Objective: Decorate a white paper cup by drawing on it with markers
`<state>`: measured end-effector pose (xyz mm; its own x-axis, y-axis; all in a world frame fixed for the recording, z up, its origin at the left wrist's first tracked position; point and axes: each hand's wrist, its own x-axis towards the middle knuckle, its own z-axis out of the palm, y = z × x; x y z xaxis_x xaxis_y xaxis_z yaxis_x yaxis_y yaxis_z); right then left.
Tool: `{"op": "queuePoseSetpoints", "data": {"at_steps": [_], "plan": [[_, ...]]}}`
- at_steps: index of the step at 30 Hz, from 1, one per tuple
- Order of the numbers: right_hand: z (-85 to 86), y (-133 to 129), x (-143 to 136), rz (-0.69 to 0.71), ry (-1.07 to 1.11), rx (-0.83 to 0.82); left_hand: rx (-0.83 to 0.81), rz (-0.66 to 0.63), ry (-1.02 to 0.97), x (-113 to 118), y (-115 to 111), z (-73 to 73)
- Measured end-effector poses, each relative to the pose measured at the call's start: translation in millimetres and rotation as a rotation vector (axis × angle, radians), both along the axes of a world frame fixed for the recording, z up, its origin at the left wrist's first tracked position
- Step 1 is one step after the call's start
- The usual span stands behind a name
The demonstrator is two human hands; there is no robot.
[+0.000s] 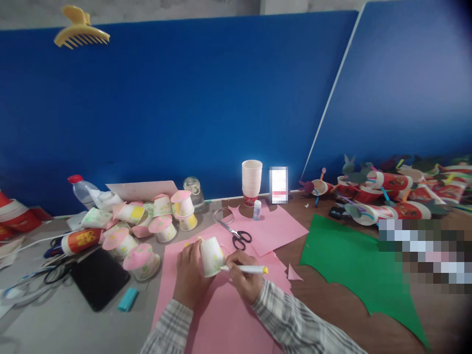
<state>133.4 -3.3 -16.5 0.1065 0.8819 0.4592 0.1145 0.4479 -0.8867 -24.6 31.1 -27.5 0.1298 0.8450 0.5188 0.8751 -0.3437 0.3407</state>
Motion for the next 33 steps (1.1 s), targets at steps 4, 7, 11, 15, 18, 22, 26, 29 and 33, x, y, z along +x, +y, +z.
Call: {"op": "queuePoseSetpoints", "data": {"at_steps": [4,7,11,15,18,22,26,29,33], "plan": [[-0.1,1.4,-0.3,-0.027,0.021,-0.002,-0.004,-0.002,-0.009,0.7,-0.2,1.6],[-0.3,1.2,-0.6,-0.033,0.019,-0.003,0.008,-0.008,-0.022,1.1,-0.7,2.4],[-0.4,1.7,-0.9,-0.047,0.01,-0.004,0.029,-0.012,-0.027,1.5,-1.1,2.1],[0.7,2.0,-1.7,-0.057,-0.004,0.0,0.031,-0.002,-0.015,1.7,-1.0,1.7],[2.2,0.7,-2.0,-0.053,-0.016,0.0,0.023,-0.005,-0.013,1.6,-1.1,1.9],[2.7,0.1,-1.5,-0.018,-0.029,-0.007,0.014,-0.016,-0.022,1.3,-1.4,2.2],[0.2,3.1,-1.0,-0.034,-0.018,-0.008,0.017,-0.007,-0.017,1.8,-1.2,2.1],[-1.0,4.7,-1.0,-0.055,-0.005,-0.01,0.027,-0.004,-0.009,2.1,-0.9,1.8],[-0.2,3.3,-0.9,-0.034,0.003,-0.014,0.038,-0.002,-0.009,1.4,-0.2,0.8]]}}
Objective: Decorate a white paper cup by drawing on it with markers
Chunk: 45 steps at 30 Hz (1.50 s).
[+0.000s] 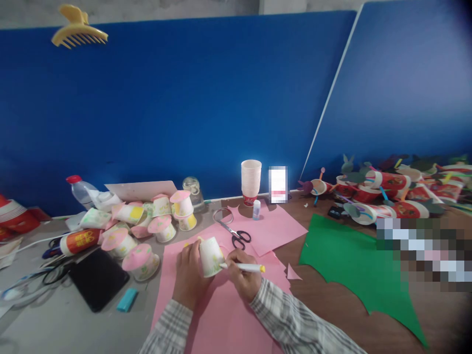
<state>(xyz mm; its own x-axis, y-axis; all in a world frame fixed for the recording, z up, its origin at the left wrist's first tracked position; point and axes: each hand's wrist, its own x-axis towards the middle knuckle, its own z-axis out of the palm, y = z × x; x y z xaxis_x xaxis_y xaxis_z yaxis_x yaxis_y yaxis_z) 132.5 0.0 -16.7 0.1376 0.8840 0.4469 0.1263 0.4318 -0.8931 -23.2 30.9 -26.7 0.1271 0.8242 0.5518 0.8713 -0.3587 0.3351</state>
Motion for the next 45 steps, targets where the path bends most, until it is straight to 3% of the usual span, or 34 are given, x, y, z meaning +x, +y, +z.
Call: {"op": "queuePoseSetpoints", "data": {"at_steps": [23,30,42,45], "plan": [[-3.4,0,2,0.02,0.025,-0.024,0.0,0.011,0.011,0,-1,0.1],[-1.5,2,6,-0.174,0.08,0.038,0.01,-0.002,0.024,0,-1,1.7],[-14.5,12,-2,-0.243,-0.187,0.185,-0.026,-0.003,-0.021,1,-3,-0.6],[-15.9,12,0,-0.189,-0.26,0.178,-0.031,-0.009,-0.029,1,-4,1.3]]}}
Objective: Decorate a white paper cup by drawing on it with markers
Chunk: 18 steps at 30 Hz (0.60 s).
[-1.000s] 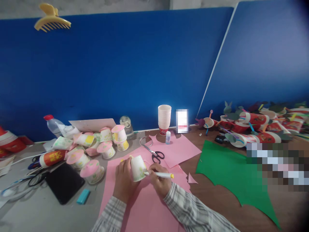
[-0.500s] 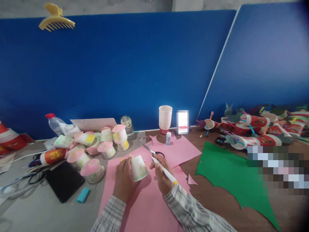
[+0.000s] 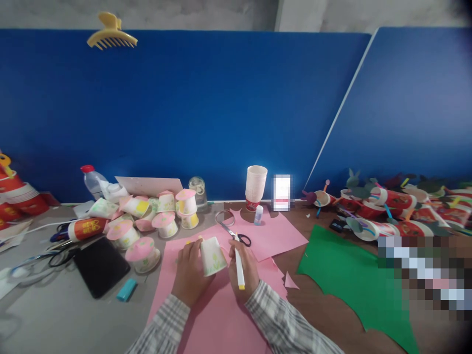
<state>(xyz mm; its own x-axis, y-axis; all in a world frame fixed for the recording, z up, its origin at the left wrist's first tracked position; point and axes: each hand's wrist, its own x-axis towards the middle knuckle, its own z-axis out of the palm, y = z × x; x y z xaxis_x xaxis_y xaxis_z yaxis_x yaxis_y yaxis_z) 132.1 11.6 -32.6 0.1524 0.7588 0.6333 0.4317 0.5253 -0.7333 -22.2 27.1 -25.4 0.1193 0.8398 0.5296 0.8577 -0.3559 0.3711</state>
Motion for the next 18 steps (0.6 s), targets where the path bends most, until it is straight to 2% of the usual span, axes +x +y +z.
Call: {"op": "queuePoseSetpoints", "data": {"at_steps": [3,8,11,18], "plan": [[4.6,-5,2,0.105,-0.108,-0.007,0.003,-0.014,-0.016,0,-1,2.1],[14.2,-12,2,0.111,-0.27,0.014,-0.006,-0.024,-0.049,1,-4,3.5],[12.0,-12,1,0.107,-0.343,0.019,-0.005,-0.028,-0.054,3,-6,4.4],[-3.1,-4,4,0.185,-0.183,-0.011,0.007,-0.006,-0.146,5,-9,6.6]]}}
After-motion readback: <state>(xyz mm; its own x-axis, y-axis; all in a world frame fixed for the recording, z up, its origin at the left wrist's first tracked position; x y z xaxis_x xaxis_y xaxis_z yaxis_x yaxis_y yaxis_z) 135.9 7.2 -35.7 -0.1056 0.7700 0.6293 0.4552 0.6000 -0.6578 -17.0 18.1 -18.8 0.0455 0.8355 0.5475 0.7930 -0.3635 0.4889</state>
